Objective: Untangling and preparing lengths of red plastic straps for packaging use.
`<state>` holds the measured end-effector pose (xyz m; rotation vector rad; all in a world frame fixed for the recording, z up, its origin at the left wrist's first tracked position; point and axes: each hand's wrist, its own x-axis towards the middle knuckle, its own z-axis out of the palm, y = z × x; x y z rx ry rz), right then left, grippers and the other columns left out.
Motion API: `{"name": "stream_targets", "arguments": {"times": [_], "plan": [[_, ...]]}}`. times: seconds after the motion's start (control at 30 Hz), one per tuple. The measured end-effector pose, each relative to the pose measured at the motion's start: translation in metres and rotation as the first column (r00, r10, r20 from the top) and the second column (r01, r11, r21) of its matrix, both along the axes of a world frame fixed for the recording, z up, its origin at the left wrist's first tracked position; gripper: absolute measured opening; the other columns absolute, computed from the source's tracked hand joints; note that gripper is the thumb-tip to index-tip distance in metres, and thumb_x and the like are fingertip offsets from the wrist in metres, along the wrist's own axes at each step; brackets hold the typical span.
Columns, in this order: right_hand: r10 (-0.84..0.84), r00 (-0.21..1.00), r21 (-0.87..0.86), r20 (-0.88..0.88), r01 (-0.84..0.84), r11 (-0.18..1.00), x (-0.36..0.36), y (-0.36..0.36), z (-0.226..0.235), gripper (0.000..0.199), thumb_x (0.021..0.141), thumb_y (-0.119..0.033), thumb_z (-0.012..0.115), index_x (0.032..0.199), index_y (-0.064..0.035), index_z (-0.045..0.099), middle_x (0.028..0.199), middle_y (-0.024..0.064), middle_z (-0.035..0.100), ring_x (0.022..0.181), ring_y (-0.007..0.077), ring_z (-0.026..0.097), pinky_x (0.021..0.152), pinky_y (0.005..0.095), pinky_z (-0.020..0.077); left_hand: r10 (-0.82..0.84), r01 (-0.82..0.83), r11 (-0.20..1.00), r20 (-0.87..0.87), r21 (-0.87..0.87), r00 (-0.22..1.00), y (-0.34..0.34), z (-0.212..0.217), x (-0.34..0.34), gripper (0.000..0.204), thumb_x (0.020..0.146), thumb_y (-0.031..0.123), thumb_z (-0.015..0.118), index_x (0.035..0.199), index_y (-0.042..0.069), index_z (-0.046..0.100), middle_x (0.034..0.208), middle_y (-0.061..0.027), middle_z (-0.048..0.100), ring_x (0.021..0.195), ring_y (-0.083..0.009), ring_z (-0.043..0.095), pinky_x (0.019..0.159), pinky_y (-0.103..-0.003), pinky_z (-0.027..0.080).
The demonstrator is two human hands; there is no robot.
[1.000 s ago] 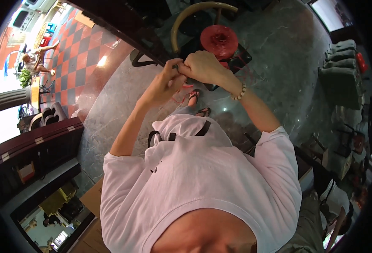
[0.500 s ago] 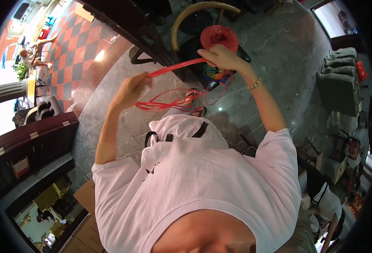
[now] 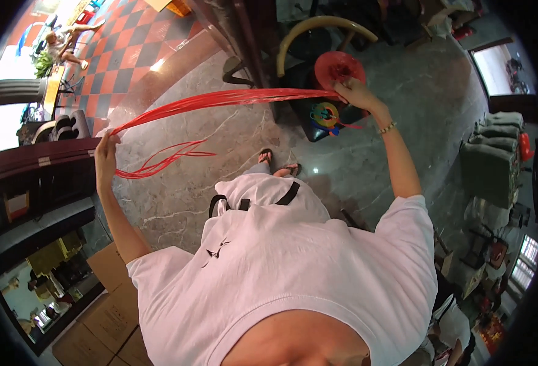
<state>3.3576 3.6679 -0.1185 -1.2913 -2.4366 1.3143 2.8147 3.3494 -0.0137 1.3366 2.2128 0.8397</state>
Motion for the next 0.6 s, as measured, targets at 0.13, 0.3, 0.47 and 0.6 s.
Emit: {"name": "stream_targets", "arguments": {"times": [0.13,0.3,0.47,0.6], "plan": [[-0.125,0.978,0.044,-0.167,0.134,0.99,0.02,0.012,-0.027,0.048,0.088,-0.041,0.046,0.068,-0.0003,0.061,0.054,0.0057,0.052,0.056,0.0129,0.052,0.055,0.0327,0.0396,0.194,-0.184,0.98,-0.143,0.076,0.971,-0.041,-0.01,-0.079,0.027,0.093,0.016,0.043,0.108,-0.002,0.056,0.087,-0.0047,0.061,0.079,-0.0105,0.054,0.073,-0.023,0.043],[-0.075,0.99,-0.011,-0.119,0.074,0.997,0.02,0.017,-0.01,0.047,0.09,-0.037,0.047,0.054,-0.0062,0.044,0.045,-0.0037,0.036,0.045,0.0059,0.035,0.044,0.0275,0.0275,0.246,-0.215,0.968,-0.307,0.133,0.919,-0.073,0.006,-0.114,0.022,0.09,0.018,0.044,0.085,0.002,0.057,0.069,-0.0093,0.056,0.063,-0.0146,0.051,0.06,-0.029,0.042],[-0.021,0.997,0.059,-0.08,0.026,0.998,0.001,0.035,-0.017,0.048,0.09,-0.035,0.047,0.054,-0.0043,0.044,0.047,-0.0017,0.038,0.045,0.0057,0.037,0.044,0.0269,0.0268,0.301,-0.293,0.953,-0.294,0.071,0.907,-0.094,0.016,-0.12,0.023,0.09,0.016,0.042,0.081,0.002,0.057,0.068,-0.0084,0.055,0.063,-0.0153,0.051,0.061,-0.029,0.042],[-0.074,0.969,0.084,-0.235,0.096,0.992,0.006,0.039,-0.023,0.044,0.09,-0.034,0.048,0.055,-0.0062,0.045,0.05,-0.0057,0.038,0.05,0.003,0.036,0.044,0.0263,0.0257,0.187,-0.13,0.969,-0.282,0.209,0.941,-0.094,-0.012,-0.137,0.021,0.092,0.015,0.041,0.082,0.001,0.053,0.065,0.0006,0.046,0.061,-0.0085,0.042,0.058,-0.024,0.037]]}}
